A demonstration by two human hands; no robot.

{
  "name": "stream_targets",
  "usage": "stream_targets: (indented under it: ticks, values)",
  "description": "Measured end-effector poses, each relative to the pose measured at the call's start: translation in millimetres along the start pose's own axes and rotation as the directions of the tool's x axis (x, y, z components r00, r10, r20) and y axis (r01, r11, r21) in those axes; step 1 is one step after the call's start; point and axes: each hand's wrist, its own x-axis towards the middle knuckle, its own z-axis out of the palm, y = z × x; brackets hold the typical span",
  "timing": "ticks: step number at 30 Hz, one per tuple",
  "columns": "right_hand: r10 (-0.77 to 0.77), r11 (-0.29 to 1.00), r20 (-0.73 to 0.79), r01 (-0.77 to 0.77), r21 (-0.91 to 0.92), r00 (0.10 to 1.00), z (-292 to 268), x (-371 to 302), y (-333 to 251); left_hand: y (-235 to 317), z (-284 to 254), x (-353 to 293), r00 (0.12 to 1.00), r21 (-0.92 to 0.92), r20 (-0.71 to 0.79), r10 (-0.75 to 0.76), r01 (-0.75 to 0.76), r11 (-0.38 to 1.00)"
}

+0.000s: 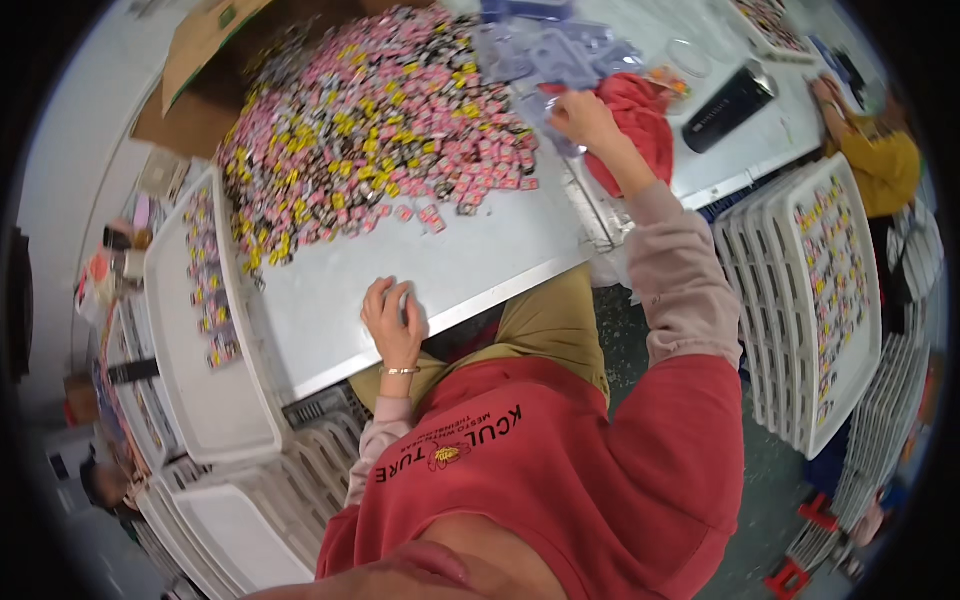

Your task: Packaging small toys into plastic containers.

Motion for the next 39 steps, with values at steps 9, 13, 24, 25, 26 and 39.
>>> stream_targets:
  ticks: [9,13,24,25,26,39]
  values:
    - [0.186,0.98,-0.113,-0.192,-0.047,0.976,22.2,-18.9,-12.2,-3.3,-5.8,1.6,1.0,-0.054,-0.01,-0.009,0.008,0.999]
    - [0.262,0.963,-0.196,-0.27,-0.018,0.945,13.2,-15.1,-17.1,-3.4,-8.5,-1.1,1.0,-0.076,-0.005,-0.015,0.014,0.997]
    - [-0.226,0.778,-0.062,0.218,0.589,0.972,52.2,-86.1,-252.8,-10.9,-20.7,16.0,0.863,-0.873,0.221,-0.455,0.383,0.302]
    - [-0.247,0.746,-0.001,0.19,0.638,0.969,64.1,-92.7,-278.3,-11.5,-25.3,24.0,0.859,-0.87,0.222,-0.461,0.388,0.304]
    - [-0.285,0.742,0.027,0.203,0.639,0.958,70.6,-95.6,-298.7,-12.4,-30.4,30.3,0.825,-0.923,0.316,-0.469,0.381,0.047]
    - [-0.3,0.282,0.565,-0.494,0.822,0.769,61.3,-87.8,-292.5,-20.3,-24.6,30.4,0.822,-0.764,0.548,-0.153,0.418,-0.491]
